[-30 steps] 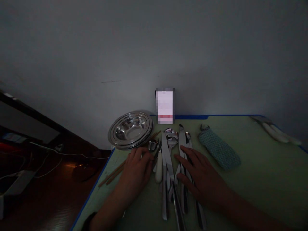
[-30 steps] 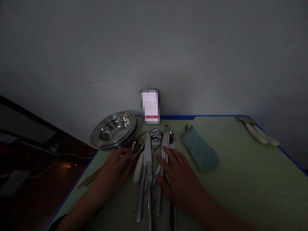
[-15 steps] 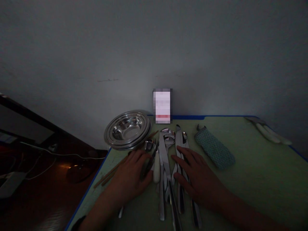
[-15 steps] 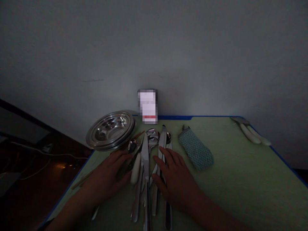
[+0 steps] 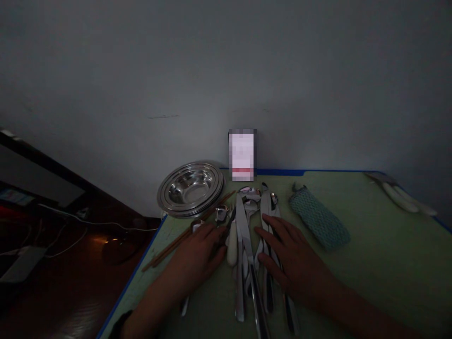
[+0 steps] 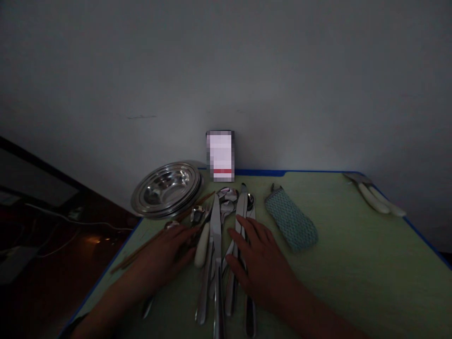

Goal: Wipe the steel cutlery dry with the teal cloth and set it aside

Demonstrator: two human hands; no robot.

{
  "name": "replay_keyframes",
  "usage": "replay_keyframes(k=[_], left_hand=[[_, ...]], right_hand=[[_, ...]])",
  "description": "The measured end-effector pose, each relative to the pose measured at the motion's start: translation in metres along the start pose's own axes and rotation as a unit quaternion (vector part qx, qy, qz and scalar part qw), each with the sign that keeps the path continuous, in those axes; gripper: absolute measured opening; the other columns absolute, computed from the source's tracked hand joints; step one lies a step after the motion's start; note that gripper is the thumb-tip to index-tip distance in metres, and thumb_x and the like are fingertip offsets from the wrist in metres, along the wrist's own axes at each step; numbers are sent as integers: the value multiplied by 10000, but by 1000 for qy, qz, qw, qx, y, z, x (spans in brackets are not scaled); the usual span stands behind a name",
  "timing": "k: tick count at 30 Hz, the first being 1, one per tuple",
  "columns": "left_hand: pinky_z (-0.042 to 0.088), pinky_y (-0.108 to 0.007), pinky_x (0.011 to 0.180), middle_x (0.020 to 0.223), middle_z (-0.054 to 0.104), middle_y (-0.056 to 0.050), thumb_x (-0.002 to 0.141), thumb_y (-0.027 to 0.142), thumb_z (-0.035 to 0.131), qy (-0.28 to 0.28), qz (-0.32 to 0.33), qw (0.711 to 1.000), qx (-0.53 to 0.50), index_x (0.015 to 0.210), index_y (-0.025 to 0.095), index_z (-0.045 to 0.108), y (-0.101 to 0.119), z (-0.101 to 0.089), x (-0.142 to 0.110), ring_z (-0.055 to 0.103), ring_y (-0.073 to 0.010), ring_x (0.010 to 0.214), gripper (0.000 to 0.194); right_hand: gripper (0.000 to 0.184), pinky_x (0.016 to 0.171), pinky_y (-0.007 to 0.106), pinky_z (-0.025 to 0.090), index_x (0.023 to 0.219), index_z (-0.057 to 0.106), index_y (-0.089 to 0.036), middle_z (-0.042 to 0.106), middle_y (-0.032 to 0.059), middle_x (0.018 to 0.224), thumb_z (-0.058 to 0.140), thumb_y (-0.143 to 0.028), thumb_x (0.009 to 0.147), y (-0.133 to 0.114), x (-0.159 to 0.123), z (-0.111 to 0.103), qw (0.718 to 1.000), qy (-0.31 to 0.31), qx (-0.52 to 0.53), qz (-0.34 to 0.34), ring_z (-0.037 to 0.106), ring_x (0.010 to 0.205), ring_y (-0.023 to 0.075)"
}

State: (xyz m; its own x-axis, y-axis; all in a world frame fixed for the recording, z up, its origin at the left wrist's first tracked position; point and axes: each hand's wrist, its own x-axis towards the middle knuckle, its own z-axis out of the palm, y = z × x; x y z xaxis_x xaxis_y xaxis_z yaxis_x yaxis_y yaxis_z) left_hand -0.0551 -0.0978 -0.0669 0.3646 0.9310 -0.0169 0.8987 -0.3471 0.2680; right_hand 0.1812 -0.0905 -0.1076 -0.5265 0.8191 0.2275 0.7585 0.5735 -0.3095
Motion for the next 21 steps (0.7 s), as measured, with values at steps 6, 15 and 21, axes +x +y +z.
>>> replay_keyframes(k=[6,15,21], left_hand=[[496,-382,819,1090,624,-78,788,171,491,13,-4,1000,-14,1229,205,450,1,-1,0,600,-236,956,444],[478,-404,859,1107,633,-55,834,141,413,23,1,1000,15,1169,232,483,-5,1,-3,604,-231,980,353],[474,-392,829,1034,636,-50,856,204,426,22,-19,1000,-7,1109,234,508,-2,1,-1,600,-227,941,268]], right_hand=[[441,1035,476,318,1286,473,-213,338,91,1415,430,-376,879,-1,0,-1,1000,-8,-2,2,287,1286,265],[443,1039,477,311,1289,466,-216,338,75,1421,428,-374,877,2,0,0,1000,-13,0,-4,286,1282,262],[443,1040,475,314,1293,459,-227,335,62,1425,431,-376,876,2,-1,2,1000,-6,-6,0,277,1287,262]])
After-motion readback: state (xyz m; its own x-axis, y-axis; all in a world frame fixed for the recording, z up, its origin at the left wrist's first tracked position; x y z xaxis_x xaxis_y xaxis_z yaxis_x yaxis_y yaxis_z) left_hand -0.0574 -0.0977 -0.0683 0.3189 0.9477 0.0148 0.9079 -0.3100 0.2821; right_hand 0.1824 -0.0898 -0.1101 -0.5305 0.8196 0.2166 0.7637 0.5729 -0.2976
